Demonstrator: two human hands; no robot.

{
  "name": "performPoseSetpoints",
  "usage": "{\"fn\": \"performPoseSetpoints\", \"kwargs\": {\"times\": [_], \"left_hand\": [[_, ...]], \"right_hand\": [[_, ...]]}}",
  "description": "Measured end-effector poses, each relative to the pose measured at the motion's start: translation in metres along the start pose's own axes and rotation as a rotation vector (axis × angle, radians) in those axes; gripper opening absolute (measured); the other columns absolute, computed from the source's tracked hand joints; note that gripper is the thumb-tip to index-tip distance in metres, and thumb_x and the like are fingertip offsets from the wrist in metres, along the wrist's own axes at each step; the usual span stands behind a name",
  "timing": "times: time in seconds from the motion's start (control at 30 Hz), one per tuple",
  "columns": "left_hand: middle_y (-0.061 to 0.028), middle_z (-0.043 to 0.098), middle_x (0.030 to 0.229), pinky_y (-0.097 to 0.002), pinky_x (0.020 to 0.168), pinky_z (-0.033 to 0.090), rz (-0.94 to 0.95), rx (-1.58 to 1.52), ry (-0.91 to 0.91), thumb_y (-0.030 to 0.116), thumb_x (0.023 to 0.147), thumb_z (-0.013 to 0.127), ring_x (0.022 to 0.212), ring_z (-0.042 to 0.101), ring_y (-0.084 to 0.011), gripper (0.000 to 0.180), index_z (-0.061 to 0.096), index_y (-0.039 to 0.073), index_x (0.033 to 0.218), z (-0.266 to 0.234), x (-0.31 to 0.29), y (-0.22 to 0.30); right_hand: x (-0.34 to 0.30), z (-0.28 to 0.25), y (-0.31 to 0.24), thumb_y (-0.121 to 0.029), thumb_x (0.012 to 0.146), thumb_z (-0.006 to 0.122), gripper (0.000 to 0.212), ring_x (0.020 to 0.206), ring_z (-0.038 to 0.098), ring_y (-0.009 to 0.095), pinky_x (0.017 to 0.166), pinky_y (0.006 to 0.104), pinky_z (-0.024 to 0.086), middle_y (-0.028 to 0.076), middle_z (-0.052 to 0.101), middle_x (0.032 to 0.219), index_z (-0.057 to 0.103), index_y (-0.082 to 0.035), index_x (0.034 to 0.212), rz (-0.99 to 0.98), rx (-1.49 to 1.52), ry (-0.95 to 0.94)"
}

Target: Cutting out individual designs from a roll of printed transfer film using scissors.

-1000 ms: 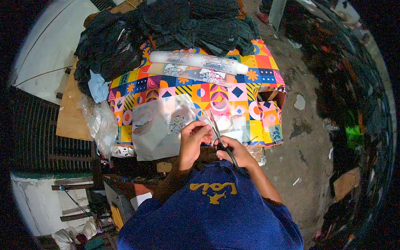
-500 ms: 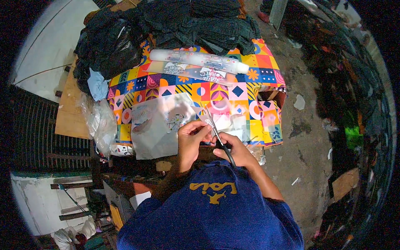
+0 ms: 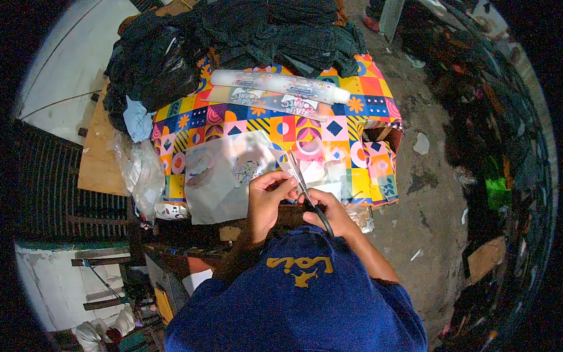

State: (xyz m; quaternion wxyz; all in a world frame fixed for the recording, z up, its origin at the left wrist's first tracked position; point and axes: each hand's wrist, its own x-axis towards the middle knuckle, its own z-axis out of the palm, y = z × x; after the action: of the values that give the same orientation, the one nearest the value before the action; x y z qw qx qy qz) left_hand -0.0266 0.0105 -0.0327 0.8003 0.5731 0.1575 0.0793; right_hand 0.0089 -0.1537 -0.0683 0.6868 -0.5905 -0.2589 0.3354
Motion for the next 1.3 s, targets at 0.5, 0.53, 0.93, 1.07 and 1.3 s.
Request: {"fn": "performPoseSetpoints", "kwargs": {"times": [0.5,0.53,0.93,1.07,1.3], "left_hand": [[-0.0032,0.062,0.066,-0.0175,0.045,0.037,0.017,0.008,-0.025,0.006,0.078,0.067,0.056,0.058,-0.0076,0.012,0.061,-0.001,0.086,0.003,-0.004,0.003],[-0.0032,0.062,0.066,-0.0175,0.045,0.037,0.017,0.008,-0.024,0.006,0.078,0.067,0.056,0.058,-0.0076,0.012,0.061,-0.001,0.086,0.004,-0.004,0.003],[-0.0023,0.061,0.066,-0.0180,0.048,0.041,-0.023,0.095,-0.116,0.007,0.077,0.067,0.056,0.057,-0.0069,0.012,0.062,0.000,0.084,-0.008,0.000,0.009],[-0.0027,0.061,0.066,-0.0185,0.049,0.041,-0.064,0.071,-0.150,0.006,0.077,0.067,0.056,0.057,-0.0075,0.011,0.061,-0.001,0.085,-0.011,0.000,0.012],[-0.0035,0.060,0.066,-0.0189,0.050,0.042,-0.074,0.039,-0.196,0.004,0.077,0.066,0.056,0.057,-0.0085,0.010,0.061,-0.002,0.085,-0.013,0.003,0.008]], "right_hand": [[-0.001,0.007,0.008,-0.031,0.076,0.070,0.038,0.069,0.042,0.008,0.063,0.0228,0.036,-0.003,0.045,0.070,0.054,-0.002,0.095,-0.064,0.101,0.036],[-0.001,0.008,0.006,-0.029,0.076,0.069,0.037,0.069,0.042,0.008,0.063,0.0225,0.037,-0.003,0.045,0.070,0.053,-0.002,0.095,-0.026,0.126,0.038],[-0.002,0.000,0.008,-0.043,0.074,0.070,0.049,0.059,0.048,0.008,0.054,0.0209,0.038,0.001,0.052,0.068,0.052,-0.001,0.094,-0.077,-0.081,0.024],[-0.002,-0.001,0.008,-0.042,0.074,0.070,0.047,0.057,0.048,0.008,0.053,0.0214,0.038,0.001,0.052,0.065,0.053,-0.001,0.091,-0.082,-0.143,0.014],[-0.002,0.002,0.008,-0.039,0.076,0.070,0.045,0.056,0.049,0.008,0.053,0.0214,0.039,0.001,0.053,0.066,0.052,-0.001,0.091,-0.073,-0.149,0.031]]}}
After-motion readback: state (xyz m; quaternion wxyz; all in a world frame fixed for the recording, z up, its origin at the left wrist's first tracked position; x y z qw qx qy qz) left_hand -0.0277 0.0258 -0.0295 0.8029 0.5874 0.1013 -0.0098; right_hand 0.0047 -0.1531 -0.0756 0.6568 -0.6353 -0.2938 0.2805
